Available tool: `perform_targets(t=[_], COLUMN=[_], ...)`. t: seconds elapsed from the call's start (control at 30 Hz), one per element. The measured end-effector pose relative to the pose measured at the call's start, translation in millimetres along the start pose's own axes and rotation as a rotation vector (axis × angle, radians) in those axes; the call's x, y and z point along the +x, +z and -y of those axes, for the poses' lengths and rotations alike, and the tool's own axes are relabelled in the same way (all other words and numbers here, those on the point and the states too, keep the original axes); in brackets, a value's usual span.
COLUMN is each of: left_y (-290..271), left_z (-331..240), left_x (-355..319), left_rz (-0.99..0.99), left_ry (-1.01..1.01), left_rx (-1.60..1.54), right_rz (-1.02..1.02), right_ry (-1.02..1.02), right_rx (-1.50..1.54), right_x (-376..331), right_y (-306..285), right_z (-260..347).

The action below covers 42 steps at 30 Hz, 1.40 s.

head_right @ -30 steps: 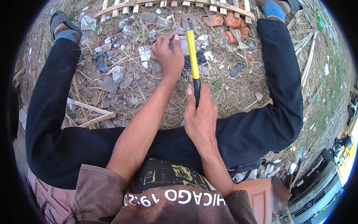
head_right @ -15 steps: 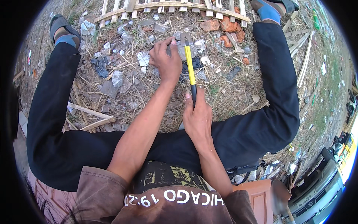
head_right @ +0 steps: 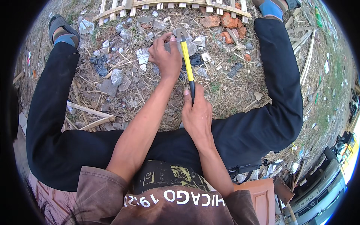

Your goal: The person uses a hammer to drive small nails into the slats of a wooden lattice structure while sitting on the ground.

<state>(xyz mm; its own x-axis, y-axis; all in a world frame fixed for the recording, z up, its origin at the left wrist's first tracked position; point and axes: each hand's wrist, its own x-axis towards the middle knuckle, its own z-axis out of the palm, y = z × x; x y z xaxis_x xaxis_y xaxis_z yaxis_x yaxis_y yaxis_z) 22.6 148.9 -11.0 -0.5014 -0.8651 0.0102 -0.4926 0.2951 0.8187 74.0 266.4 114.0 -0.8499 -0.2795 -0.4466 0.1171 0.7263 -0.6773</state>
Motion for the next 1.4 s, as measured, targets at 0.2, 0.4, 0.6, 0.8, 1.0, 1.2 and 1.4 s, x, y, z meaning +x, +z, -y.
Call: perform_targets(t=[0.2, 0.4, 0.6, 0.8, 1.0, 1.2, 1.4], left_y=[-0.6, -1.2, -3.1, -1.0, -2.5, -5.5, -2.7], left_z=[1.2, 1.8, 1.3, 1.1, -0.5, -1.3, -3.8], left_x=[0.1, -2.7, 1.0, 2.5, 2.7, 3.4, 2.5], left_rz=[-0.01, -0.004, 0.016, -0.013, 0.022, 0.058, 0.021], left_ry=[-0.004, -0.01, -0.033, -0.004, -0.027, -0.041, -0.057], left_rx=[-0.024, -0.043, -0.011, -0.03, -0.032, -0.006, -0.014], right_rz=[-0.043, 0.027, 0.023, -0.078, -0.124, -0.03, 0.061], right_ry=[-0.053, 0.027, 0.019, -0.033, -0.075, -0.032, -0.011], right_rx=[0.058, 0.026, -0.058, 0.07, 0.169, 0.033, 0.004], right_x=[-7.5, -8.4, -0.3, 0.3, 39.8, 24.5, 9.7], right_y=[-10.5, -5.2, 7.6, -11.7, -24.0, -35.1, -17.8], right_z=[17.8, 10.4, -8.9, 10.9, -3.7, 15.5, -2.7])
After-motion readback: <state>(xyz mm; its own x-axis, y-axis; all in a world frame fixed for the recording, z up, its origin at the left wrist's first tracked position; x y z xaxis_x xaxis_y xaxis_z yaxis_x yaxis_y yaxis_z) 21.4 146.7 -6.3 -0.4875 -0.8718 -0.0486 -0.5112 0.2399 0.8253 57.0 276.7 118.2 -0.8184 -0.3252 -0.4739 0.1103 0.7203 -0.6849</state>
